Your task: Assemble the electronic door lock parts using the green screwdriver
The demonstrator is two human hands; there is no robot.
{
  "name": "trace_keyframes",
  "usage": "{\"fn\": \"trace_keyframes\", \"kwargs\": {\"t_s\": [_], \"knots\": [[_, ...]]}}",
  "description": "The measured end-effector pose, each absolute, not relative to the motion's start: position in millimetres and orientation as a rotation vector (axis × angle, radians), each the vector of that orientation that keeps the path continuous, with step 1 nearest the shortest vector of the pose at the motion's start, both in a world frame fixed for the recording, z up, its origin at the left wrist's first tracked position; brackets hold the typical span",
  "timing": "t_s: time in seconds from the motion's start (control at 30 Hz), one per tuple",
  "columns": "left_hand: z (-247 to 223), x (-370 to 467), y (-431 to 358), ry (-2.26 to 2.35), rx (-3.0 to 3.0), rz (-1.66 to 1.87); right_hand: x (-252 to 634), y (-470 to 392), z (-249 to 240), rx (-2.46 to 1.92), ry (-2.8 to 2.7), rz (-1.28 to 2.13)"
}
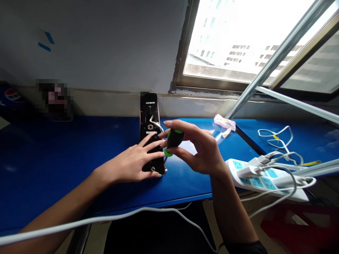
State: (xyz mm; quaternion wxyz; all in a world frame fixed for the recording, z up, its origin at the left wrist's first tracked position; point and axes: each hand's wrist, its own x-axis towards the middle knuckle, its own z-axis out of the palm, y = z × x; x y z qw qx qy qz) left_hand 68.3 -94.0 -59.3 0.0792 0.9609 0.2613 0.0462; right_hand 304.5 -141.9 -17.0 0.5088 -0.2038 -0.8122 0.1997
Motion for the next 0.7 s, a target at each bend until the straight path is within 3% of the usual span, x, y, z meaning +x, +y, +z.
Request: {"fn": "trace_keyframes", "kwargs": {"t_s": [0.23,0.33,0.5,0.7], "knots": [[-56,69,-96,0.852,2.905,0.074,308,-135,-22,-0.555,-1.929,0.264],[-52,67,-96,0.840,2.949,0.134,319,-134,-22,-0.587,-1.825,0.315],[-39,72,-87,0.872,3.029,0.326,355,-126,-22,-0.810,-1.700,0.094],[-39,116,-66,0.557,3.085,0.254,374,-110,-33,-0.903,-1.779,0.090]]}}
